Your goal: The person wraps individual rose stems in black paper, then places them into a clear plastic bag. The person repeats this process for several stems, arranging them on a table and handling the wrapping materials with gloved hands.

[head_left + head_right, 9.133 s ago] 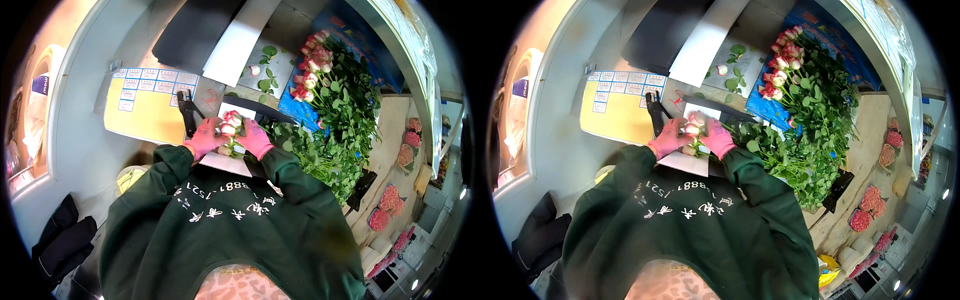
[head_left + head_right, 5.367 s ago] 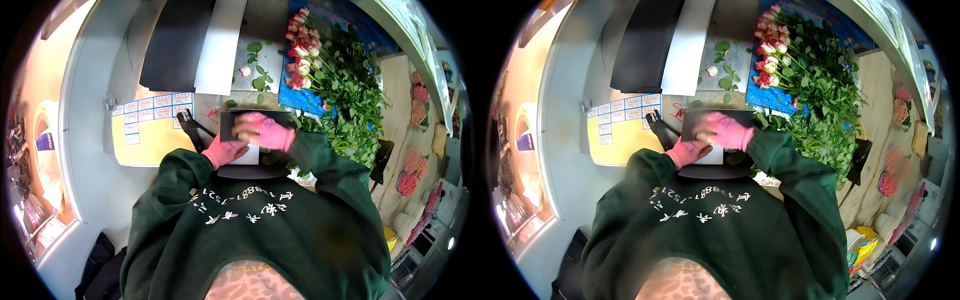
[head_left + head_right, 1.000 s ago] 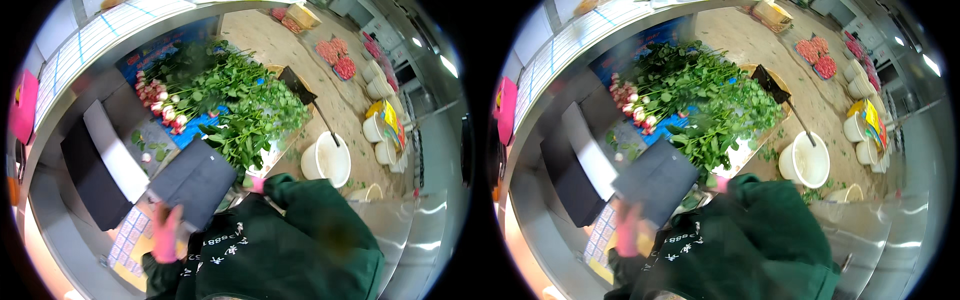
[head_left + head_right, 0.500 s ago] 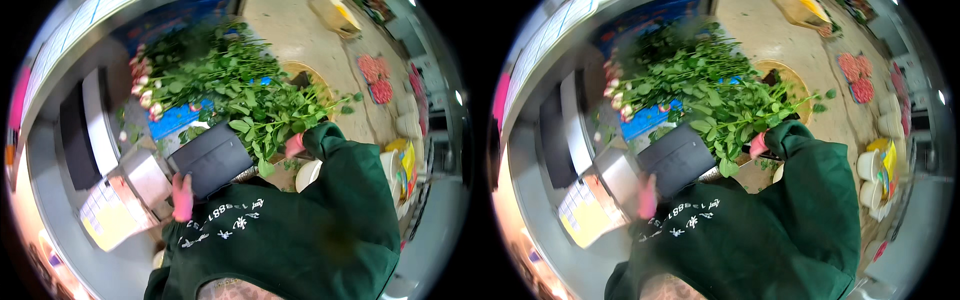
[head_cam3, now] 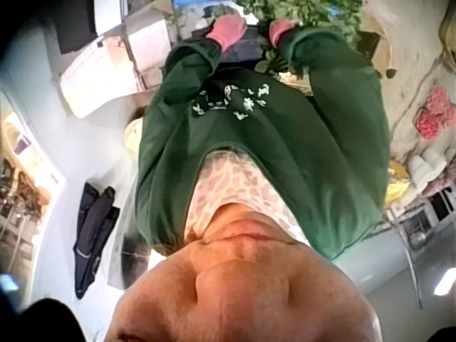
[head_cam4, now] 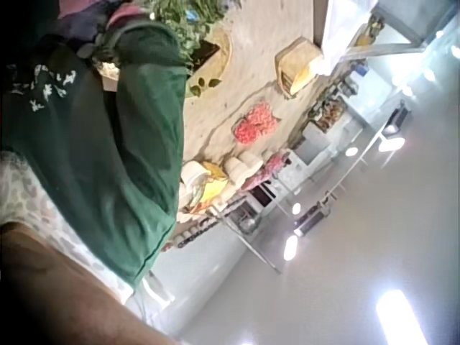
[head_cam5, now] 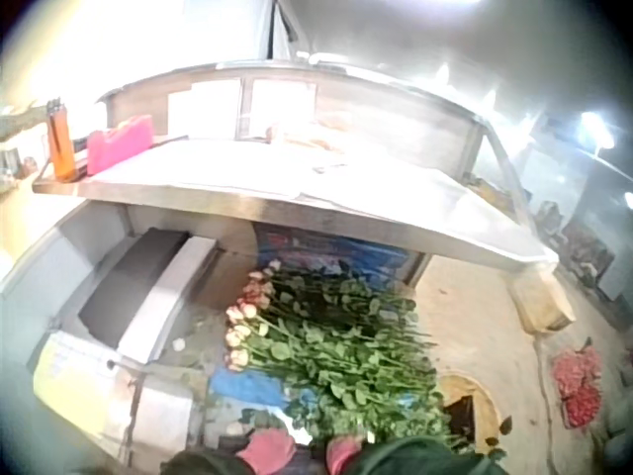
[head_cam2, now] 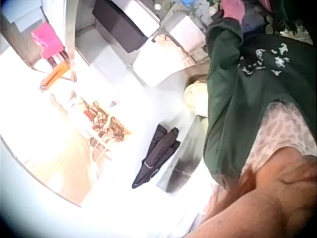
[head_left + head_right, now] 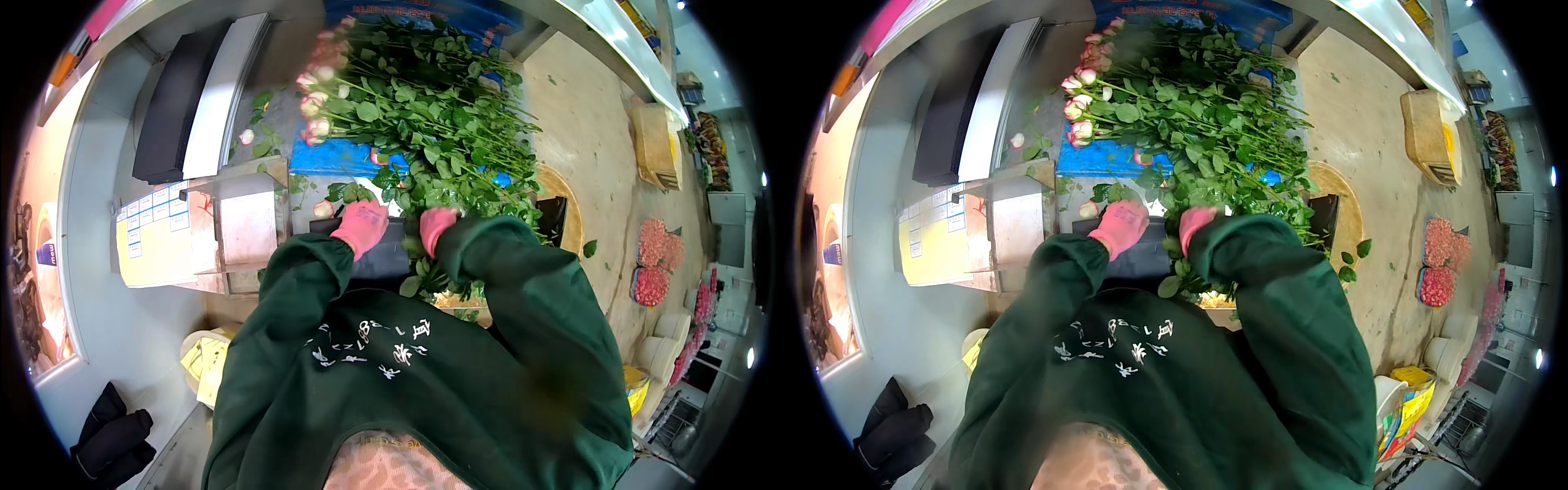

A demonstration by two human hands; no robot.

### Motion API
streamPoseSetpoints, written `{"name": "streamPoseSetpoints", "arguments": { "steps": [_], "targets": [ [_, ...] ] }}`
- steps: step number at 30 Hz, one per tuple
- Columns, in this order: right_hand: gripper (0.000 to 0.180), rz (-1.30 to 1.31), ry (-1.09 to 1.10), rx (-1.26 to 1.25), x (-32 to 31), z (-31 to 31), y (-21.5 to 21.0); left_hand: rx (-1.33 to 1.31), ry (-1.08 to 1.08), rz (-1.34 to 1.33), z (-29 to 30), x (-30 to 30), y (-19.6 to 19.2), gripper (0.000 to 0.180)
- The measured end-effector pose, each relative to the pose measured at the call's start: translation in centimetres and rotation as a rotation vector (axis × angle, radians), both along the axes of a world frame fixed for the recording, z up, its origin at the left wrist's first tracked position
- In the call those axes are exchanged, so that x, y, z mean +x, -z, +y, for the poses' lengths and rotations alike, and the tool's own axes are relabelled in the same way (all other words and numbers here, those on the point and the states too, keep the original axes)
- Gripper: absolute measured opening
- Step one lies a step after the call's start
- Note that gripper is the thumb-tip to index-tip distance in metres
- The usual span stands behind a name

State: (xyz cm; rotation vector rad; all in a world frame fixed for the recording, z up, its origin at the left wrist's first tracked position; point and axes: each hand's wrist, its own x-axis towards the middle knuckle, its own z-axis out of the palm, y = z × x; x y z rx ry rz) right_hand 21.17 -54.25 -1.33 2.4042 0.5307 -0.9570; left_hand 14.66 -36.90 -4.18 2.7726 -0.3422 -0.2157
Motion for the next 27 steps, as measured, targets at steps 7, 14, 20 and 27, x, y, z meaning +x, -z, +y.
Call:
{"name": "streamPoseSetpoints", "arguments": {
  "steps": [7,14,20,27],
  "targets": [
    [0.04,0.016,-0.617,0.192,-4.4,-2.5,-8.1,-0.441,0.24,0.146,2.1,-4.1,-9.3,0.022],
    [0.048,0.099,-0.581,0.18,0.6,-4.2,-14.0,-0.502,0.151,0.395,2.1,-4.0,-9.1,0.027],
    [0.051,0.187,-0.693,0.332,1.6,-3.2,-14.2,-0.605,-0.001,0.292,2.2,-4.6,-8.9,0.023],
    [0.049,0.209,-0.914,0.29,2.2,-0.6,-13.2,-0.577,0.039,0.197,1.9,-5.0,-7.8,0.02]
  ]
}}
